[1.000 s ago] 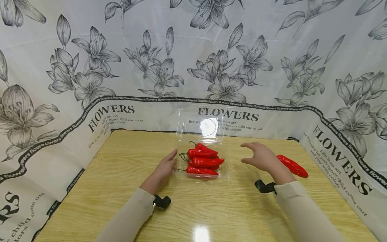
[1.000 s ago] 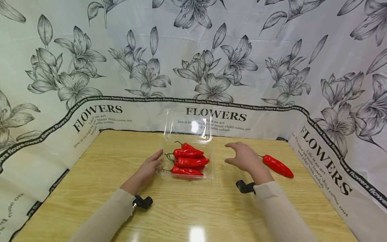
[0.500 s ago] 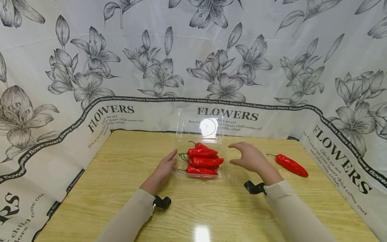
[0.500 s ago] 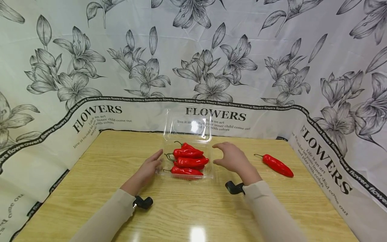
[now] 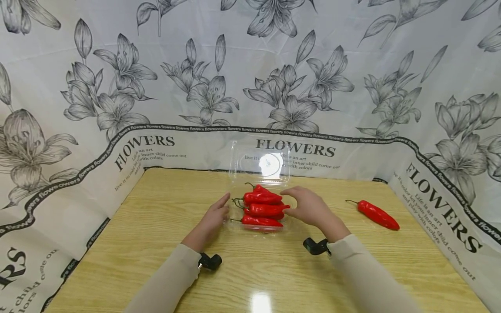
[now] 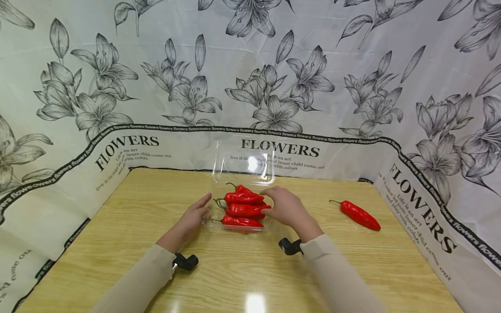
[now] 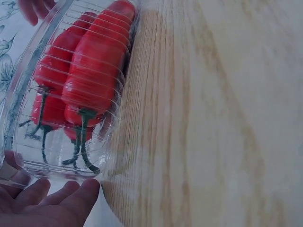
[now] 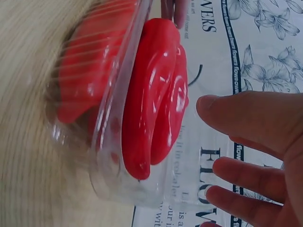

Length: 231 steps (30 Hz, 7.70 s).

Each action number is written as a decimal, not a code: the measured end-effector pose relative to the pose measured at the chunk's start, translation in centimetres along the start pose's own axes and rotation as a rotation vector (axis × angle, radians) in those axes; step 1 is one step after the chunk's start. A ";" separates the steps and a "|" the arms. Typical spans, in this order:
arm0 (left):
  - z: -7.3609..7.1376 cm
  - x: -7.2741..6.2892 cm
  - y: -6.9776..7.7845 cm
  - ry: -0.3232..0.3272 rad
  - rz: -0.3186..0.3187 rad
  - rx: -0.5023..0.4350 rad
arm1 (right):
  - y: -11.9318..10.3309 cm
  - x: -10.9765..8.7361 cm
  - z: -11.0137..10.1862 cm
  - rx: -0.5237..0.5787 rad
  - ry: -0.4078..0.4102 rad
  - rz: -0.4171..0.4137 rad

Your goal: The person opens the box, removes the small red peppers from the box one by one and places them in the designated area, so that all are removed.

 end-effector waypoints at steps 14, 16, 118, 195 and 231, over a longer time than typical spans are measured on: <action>0.1 0.0 0.1 0.002 0.000 -0.019 | -1.9 1.6 2.0 0.063 -0.036 -0.028; 0.1 -0.1 0.1 0.005 -0.004 -0.020 | -2.2 1.7 2.2 0.067 -0.039 -0.035; 0.3 -0.3 0.0 0.009 -0.014 -0.013 | 4.6 -2.4 -0.1 0.168 0.123 0.003; -0.2 0.2 -0.2 0.017 0.002 -0.015 | 21.3 -11.1 1.1 0.068 0.003 0.447; -0.1 0.0 0.1 0.025 0.005 -0.007 | 21.7 -11.2 1.0 0.030 0.003 0.455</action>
Point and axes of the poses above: each hand's wrist, its own x-axis towards the middle knuckle, its own z-axis out of the palm, y = z × x, the point moved 5 cm from there along x, towards the middle knuckle, and after that the axes turned 14 degrees about -y, right-handed, at the moved point
